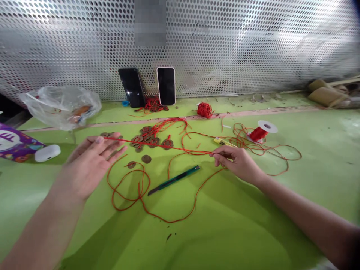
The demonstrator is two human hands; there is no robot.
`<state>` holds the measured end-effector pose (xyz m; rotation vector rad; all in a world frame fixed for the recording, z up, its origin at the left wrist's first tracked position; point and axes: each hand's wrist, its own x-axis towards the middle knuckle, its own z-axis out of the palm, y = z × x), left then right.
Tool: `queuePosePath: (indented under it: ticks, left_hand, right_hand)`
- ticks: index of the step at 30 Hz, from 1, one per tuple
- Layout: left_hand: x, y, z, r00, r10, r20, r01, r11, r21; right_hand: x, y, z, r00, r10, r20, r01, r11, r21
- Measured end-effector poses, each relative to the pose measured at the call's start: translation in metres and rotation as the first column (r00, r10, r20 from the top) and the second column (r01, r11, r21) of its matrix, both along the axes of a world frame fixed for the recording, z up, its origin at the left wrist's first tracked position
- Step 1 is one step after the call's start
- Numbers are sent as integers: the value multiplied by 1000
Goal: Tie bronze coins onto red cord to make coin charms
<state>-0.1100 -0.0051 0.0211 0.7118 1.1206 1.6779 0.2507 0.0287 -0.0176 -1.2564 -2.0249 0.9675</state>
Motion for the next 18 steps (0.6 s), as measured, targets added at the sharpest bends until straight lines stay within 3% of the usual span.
queuePosePath:
  ticks: [6,11,18]
  left_hand:
    - [16,-3,12,950,174,259,-132,976,-171]
    - [27,-4,22,907,281,313,-228,954,-195]
    - [34,-5,24,821,428,378,-370,903,-220]
  right_hand:
    - [-3,-2,-2,1000,3,18,-3,1000,-24]
    - [-4,-3,-6,998,22,53,-20,999,-42]
    - [-5,-5,-7,992,106,61,-102,992,-71]
